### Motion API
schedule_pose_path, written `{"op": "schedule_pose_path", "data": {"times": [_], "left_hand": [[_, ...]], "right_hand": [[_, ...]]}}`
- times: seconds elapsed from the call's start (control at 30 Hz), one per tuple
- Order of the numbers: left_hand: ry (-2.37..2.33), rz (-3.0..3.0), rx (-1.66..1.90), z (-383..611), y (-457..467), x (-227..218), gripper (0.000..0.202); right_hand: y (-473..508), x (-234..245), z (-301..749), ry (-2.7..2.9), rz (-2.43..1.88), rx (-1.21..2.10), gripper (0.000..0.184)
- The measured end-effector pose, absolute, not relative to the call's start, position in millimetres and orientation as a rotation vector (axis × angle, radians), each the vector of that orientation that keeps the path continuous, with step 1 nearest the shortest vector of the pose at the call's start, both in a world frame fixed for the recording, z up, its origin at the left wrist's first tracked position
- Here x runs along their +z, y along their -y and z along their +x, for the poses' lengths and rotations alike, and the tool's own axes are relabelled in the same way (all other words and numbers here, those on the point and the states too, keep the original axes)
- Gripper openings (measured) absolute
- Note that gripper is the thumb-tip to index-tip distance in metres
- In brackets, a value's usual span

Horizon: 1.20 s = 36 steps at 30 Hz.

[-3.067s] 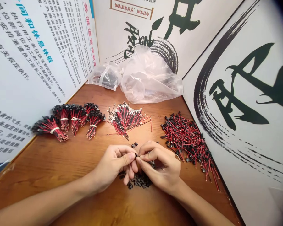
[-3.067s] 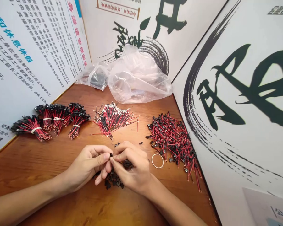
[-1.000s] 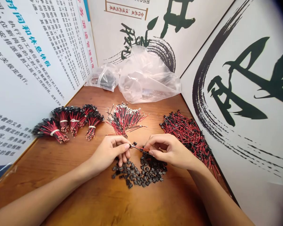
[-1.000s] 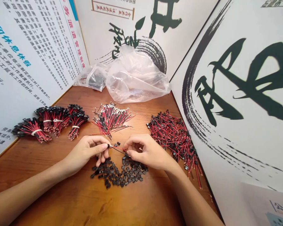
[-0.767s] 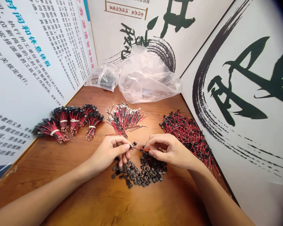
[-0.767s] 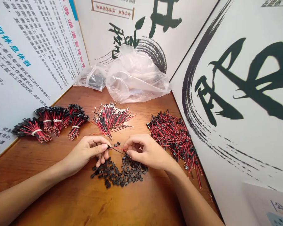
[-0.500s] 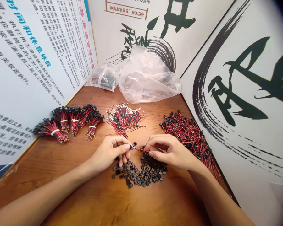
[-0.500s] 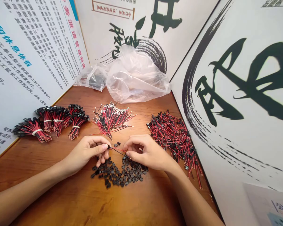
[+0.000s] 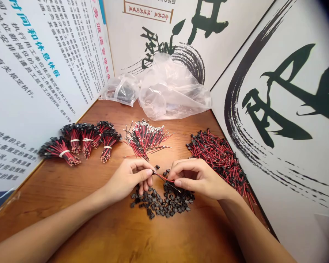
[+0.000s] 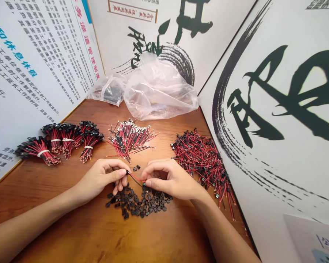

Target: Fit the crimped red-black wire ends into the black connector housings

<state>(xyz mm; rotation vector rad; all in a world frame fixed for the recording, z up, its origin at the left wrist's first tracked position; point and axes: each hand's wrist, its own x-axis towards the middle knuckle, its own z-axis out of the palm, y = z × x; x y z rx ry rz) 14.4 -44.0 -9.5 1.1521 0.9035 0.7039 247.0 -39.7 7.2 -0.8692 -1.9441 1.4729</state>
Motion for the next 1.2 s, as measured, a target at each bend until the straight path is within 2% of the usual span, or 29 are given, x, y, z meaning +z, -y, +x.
{"op": "schedule_pose_path", "data": {"times": [0.27,0.43,0.67,0.83,1.1,1.2], "left_hand": [[-0.921,1.229,0.661,13,47,-10,0.024],[-0.993,1.435,0.665,16,53,-11,0.020],[-0.966,1.839,0.744,17,59,-16,0.021],[-0.920,1.989,0.803,13,60,-18,0.021],[-0.933,1.902,0.760,15,58,-16,0.022],[-1.010,1.951,0.752,14,55,-15,0.016]], "right_hand": [[39,3,244,1.940,-0.949,1.450,0.010],[43,3,237,2.061,-1.075,1.263,0.011],[49,-3,224,2.157,-1.041,1.160,0.012],[49,-8,220,2.085,-0.977,1.222,0.014],[52,-10,212,1.926,-1.067,1.395,0.012],[48,-3,219,2.012,-1.113,1.369,0.012]]}}
